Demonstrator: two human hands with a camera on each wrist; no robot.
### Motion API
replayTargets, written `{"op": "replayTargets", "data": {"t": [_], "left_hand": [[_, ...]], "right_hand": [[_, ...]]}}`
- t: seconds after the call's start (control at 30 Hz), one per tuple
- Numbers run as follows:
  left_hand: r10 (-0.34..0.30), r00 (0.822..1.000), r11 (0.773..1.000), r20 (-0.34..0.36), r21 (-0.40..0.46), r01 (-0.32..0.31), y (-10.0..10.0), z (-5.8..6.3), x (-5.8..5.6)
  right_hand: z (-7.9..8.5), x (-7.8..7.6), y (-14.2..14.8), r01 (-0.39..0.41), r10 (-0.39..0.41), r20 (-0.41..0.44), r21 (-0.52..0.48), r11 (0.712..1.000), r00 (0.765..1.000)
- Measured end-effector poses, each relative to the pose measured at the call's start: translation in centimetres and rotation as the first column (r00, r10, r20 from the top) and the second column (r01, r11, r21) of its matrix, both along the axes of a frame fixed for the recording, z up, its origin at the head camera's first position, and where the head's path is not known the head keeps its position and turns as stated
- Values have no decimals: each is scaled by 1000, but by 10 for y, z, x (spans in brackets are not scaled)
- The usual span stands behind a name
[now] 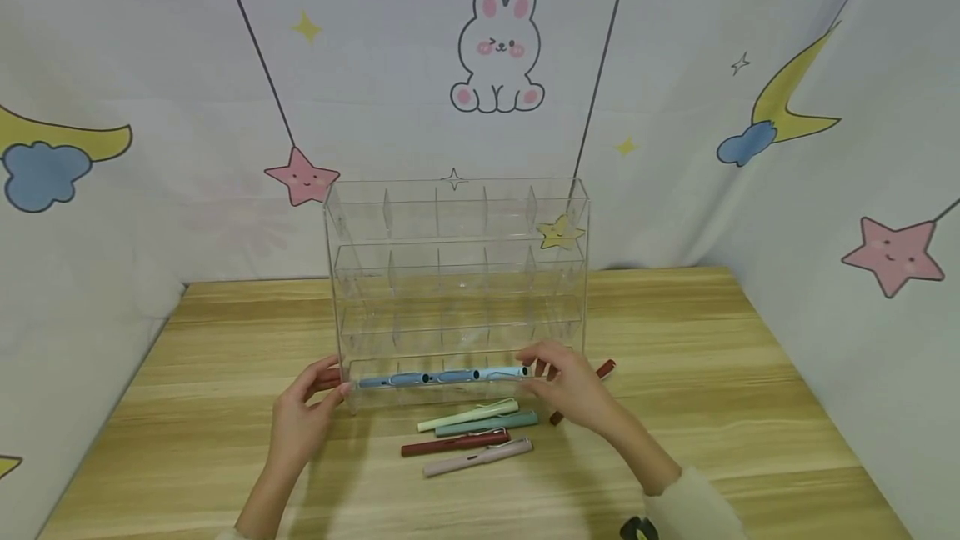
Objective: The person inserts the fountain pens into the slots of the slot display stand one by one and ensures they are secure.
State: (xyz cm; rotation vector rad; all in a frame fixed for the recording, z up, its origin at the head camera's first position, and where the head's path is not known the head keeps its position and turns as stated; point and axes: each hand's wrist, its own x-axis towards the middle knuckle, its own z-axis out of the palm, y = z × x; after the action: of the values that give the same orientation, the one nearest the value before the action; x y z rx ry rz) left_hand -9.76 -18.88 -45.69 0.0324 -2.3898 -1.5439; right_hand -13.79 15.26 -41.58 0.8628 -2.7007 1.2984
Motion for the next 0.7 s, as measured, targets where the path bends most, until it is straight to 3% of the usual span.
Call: {"op": "replayTargets", "data": {"t": [0.23,0.4,0.7], "left_hand": [[3,1000,1000,0,2,-3,1,0,0],[3,1000,1000,-6,5,-3,1,-2,-1],[-3,1000,1000,-16,14,3,0,-4,-1]], "right_hand": [[-8,-1,4,-24,29,53,-92,995,998],[-13,-1,3,2,12,94,-150,989,996],[12,13,-7,65,-44,124,-172,983,991]]}}
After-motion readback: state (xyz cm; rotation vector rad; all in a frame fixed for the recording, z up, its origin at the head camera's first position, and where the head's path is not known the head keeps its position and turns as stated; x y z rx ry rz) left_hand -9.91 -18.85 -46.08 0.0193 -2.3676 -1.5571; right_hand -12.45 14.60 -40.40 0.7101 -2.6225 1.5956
